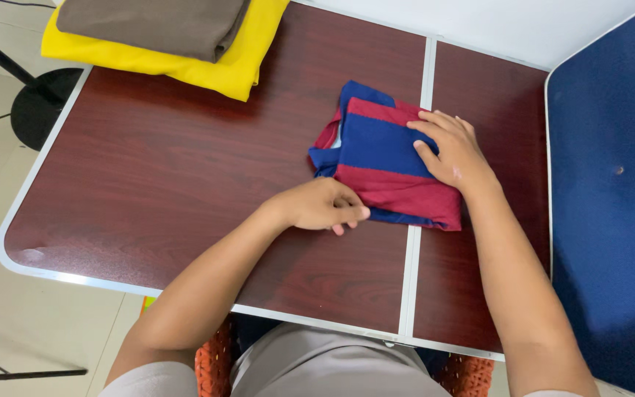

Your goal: The person retrieves a blue and red striped soccer jersey from a blue suitcase and places it on a table. They smooth the fabric and fold the jersey neatly by hand, folding the sides inward and rolling it from the bottom up to create a compact bundle.

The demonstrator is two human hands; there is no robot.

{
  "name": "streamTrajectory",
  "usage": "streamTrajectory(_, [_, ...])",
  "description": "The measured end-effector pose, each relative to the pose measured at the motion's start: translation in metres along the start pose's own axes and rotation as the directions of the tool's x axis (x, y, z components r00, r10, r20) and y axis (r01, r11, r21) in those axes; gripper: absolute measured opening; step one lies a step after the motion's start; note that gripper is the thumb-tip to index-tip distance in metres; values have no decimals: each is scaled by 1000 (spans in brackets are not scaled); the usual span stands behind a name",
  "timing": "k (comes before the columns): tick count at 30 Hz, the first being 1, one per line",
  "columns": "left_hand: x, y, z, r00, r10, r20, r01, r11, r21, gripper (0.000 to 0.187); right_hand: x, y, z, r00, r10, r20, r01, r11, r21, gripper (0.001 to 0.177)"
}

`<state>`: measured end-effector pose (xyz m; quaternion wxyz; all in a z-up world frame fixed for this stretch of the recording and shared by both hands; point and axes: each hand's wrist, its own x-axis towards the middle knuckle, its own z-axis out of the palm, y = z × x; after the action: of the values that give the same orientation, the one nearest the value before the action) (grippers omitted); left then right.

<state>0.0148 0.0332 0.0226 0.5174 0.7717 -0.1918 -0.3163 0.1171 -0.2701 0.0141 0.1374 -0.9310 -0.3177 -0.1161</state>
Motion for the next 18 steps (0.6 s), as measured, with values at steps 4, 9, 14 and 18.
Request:
streamTrajectory(4, [6, -13, -20, 940, 17, -342, 12, 996, 84, 51, -19, -24, -20, 948, 315, 39, -309, 945, -104, 42])
streamTrajectory(9, [28, -18, -51, 823, -41, -566, 112, 989, 92, 56, -6, -18, -36, 755, 648, 99, -646, 761, -56, 45])
streamTrajectory(14, [63, -14, -59, 731, -75, -678, 296, 930, 217, 60, -3, -7, -6, 740, 653, 161, -671, 734, 110, 49])
streamTrajectory(18, [79, -12, -49, 633, -81, -770, 351, 916, 193, 51, -3, -1, 2, 711, 677, 191, -702, 701, 126, 49])
